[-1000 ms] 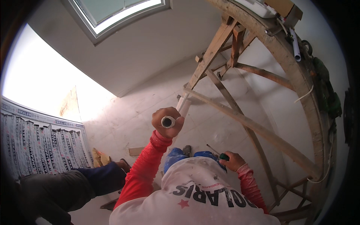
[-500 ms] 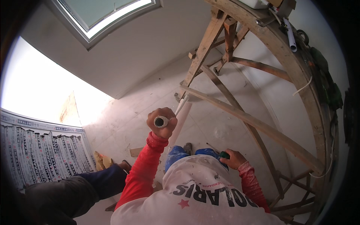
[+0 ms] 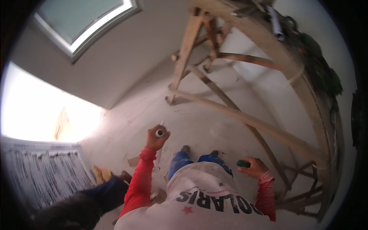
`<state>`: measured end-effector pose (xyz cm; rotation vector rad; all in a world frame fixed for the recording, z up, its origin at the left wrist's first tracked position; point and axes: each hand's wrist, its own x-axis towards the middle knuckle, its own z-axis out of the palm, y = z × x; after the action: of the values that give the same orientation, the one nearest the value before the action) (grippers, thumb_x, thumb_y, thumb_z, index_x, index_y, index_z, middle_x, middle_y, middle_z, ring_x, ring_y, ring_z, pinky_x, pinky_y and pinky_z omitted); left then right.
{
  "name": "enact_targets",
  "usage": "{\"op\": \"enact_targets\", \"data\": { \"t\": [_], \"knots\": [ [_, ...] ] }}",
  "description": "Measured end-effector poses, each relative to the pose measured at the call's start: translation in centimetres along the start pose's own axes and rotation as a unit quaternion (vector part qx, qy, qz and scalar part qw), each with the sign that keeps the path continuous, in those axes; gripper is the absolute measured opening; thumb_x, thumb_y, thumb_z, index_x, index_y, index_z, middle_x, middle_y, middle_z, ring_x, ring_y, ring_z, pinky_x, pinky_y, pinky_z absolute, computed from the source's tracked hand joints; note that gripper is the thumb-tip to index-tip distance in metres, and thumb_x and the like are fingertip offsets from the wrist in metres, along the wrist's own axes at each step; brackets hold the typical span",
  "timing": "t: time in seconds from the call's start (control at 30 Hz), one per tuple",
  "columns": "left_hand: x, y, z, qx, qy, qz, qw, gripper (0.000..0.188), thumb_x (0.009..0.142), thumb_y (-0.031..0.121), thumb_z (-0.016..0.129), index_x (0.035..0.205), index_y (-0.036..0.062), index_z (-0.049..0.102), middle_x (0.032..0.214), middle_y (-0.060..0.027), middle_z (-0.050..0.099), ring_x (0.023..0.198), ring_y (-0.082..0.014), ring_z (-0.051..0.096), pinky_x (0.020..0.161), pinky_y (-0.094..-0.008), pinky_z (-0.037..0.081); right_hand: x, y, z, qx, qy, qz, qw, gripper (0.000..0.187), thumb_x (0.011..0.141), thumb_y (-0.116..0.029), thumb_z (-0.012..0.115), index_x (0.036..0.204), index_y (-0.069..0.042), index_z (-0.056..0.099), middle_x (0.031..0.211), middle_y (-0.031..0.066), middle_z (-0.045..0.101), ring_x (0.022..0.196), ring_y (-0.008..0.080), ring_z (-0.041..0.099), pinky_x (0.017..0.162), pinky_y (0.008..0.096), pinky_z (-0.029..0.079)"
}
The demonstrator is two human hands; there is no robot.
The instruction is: The person assembles a paint roller by inserting a metal rod into the roller sleeve and securing it with pliers and a screwdriver. They then attach the roller to an extension pole and briefly roll it on the floor.
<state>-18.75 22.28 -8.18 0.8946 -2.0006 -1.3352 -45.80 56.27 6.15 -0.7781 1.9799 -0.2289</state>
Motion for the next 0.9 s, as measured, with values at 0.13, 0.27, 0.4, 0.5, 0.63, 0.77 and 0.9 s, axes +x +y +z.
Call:
{"op": "enact_targets", "data": {
  "t": [0.13, 0.27, 0.4, 0.5, 0.63, 0.77, 0.9],
  "knots": [
    [-0.9, -5.6, 2.1, -0.091, -0.133, -0.105, 0.981, 0.017, 0.085, 0.009, 0.073, 0.078, 0.0009, 0.059, 0.077, -0.0010, 0.061, 0.075, -0.0097, 0.053, 0.065, -0.0288, 0.048, -7.7, 1.1, -5.8, 0.067, 0.111, -0.120, 0.984, 0.047, 0.083, -0.040, 0.074, 0.111, -0.004, 0.064, 0.095, 0.0108, 0.069, 0.087, 0.0213, 0.066, 0.079, 0.0340, 0.051],
    [-1.6, -12.2, 5.5, 0.072, -0.163, -0.073, 0.981, 0.021, 0.080, 0.009, 0.074, 0.067, 0.0011, 0.059, 0.061, -0.0038, 0.058, 0.062, -0.0099, 0.050, 0.059, -0.0305, 0.045, -18.2, 1.7, -11.4, 0.128, 0.228, -0.214, 0.941, 0.051, 0.082, -0.041, 0.076, 0.115, -0.004, 0.064, 0.103, 0.0110, 0.069, 0.088, 0.0214, 0.066, 0.080, 0.0331, 0.051],
    [-1.3, -9.7, 10.9, 0.092, -0.269, -0.069, 0.956, 0.016, 0.076, 0.012, 0.076, 0.070, 0.0008, 0.066, 0.061, -0.0076, 0.063, 0.064, -0.0123, 0.060, 0.062, -0.0323, 0.050, -27.6, 8.2, -11.2, 0.122, 0.569, -0.236, 0.778, 0.053, 0.083, -0.040, 0.076, 0.123, -0.007, 0.064, 0.107, 0.0099, 0.069, 0.093, 0.0234, 0.068, 0.085, 0.0333, 0.052],
    [-1.5, -9.3, 12.8, 0.060, -0.301, -0.086, 0.948, 0.016, 0.078, 0.009, 0.075, 0.069, 0.0023, 0.064, 0.058, -0.0040, 0.063, 0.052, -0.0124, 0.061, 0.051, -0.0285, 0.050, -31.9, 12.4, -13.8, 0.034, 0.829, 0.025, 0.558, 0.046, 0.088, -0.038, 0.071, 0.124, -0.010, 0.065, 0.109, 0.0118, 0.070, 0.094, 0.0235, 0.069, 0.086, 0.0356, 0.052],
    [-1.8, -7.7, 14.8, 0.159, -0.314, 0.003, 0.936, 0.015, 0.077, 0.010, 0.075, 0.071, 0.0007, 0.066, 0.061, -0.0068, 0.066, 0.055, -0.0140, 0.063, 0.054, -0.0301, 0.051, -35.5, 23.1, -20.8, -0.110, 0.847, 0.256, 0.452, 0.046, 0.091, -0.040, 0.065, 0.128, -0.013, 0.063, 0.118, 0.0158, 0.068, 0.106, 0.0341, 0.065, 0.094, 0.0421, 0.050],
    [-2.7, -5.9, 17.1, 0.155, -0.302, 0.045, 0.940, 0.020, 0.076, 0.018, 0.080, 0.074, 0.0033, 0.067, 0.066, -0.0058, 0.066, 0.063, -0.0150, 0.061, 0.061, -0.0347, 0.050, -37.8, 40.2, -20.9, -0.055, 0.737, 0.339, 0.582, 0.049, 0.093, -0.042, 0.059, 0.132, -0.012, 0.063, 0.131, 0.0166, 0.063, 0.124, 0.0354, 0.057, 0.104, 0.0423, 0.043],
    [-3.7, -2.3, 17.6, 0.213, -0.266, 0.102, 0.935, 0.029, 0.077, 0.030, 0.080, 0.077, 0.0051, 0.065, 0.073, -0.0124, 0.066, 0.068, -0.0283, 0.064, 0.064, -0.0395, 0.051, -42.5, 45.6, -20.3, -0.181, 0.698, 0.277, 0.635, 0.046, 0.104, -0.026, 0.042, 0.144, -0.004, 0.047, 0.147, 0.0195, 0.047, 0.136, 0.0350, 0.045, 0.115, 0.0437, 0.033]
  ]
}}
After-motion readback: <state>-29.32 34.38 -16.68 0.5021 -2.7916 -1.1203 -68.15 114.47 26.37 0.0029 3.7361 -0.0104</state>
